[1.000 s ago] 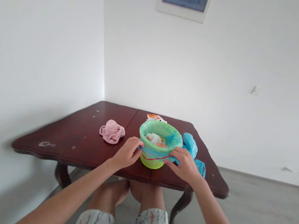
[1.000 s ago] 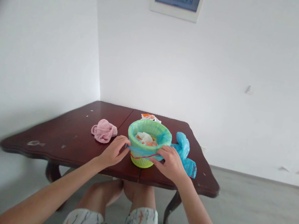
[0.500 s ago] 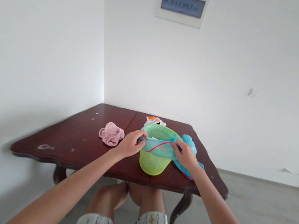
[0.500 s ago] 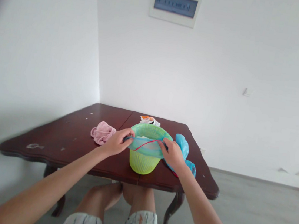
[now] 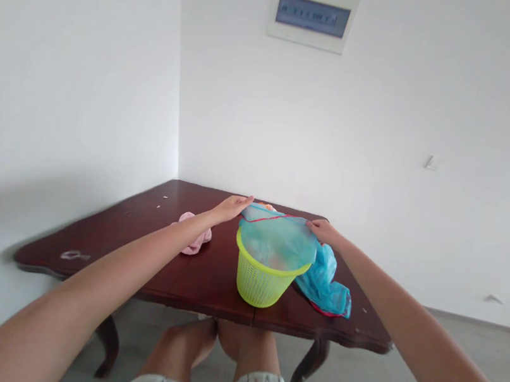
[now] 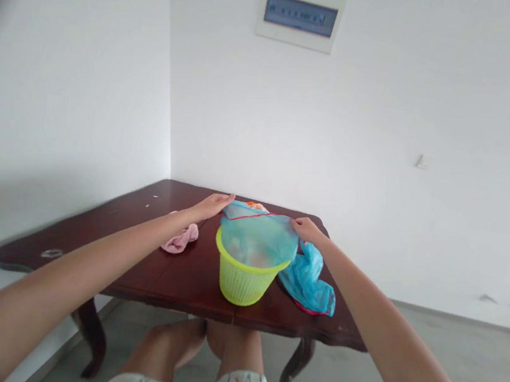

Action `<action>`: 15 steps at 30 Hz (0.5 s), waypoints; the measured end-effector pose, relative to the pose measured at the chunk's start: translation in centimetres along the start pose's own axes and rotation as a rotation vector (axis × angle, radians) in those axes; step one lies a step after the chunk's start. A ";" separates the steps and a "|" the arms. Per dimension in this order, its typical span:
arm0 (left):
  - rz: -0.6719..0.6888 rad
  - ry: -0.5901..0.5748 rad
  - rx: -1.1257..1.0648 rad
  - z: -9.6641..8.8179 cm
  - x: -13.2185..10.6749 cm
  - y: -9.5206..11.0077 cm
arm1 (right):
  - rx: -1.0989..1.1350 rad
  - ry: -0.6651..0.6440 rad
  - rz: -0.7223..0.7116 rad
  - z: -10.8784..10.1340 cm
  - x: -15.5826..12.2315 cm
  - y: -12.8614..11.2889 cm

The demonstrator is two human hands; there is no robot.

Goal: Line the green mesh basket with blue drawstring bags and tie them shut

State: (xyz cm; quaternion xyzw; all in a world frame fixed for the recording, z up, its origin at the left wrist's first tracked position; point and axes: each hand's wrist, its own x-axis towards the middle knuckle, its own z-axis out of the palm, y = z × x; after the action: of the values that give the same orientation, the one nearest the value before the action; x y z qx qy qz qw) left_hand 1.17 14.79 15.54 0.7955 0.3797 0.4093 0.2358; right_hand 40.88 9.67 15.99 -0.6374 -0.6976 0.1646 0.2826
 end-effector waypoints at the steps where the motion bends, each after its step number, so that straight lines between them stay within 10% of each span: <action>1: -0.010 0.003 0.013 0.0 1.2 0.2 | 0.013 0.010 0.032 -0.3 1.0 -0.3; 7: 0.052 0.097 0.126 -1.7 3.3 2.7 | 0.102 0.307 -0.060 -1.9 2.6 -3.3; 15: 0.480 -0.023 0.463 -6.0 -5.9 5.6 | 0.310 0.540 -0.568 -2.2 -8.9 -3.7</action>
State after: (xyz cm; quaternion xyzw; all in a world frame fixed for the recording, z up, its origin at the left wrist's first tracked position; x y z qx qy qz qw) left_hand -3.75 7.16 19.92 0.8991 0.2619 0.3471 -0.0501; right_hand 39.55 0.17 18.24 -0.3900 -0.7136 0.0103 0.5818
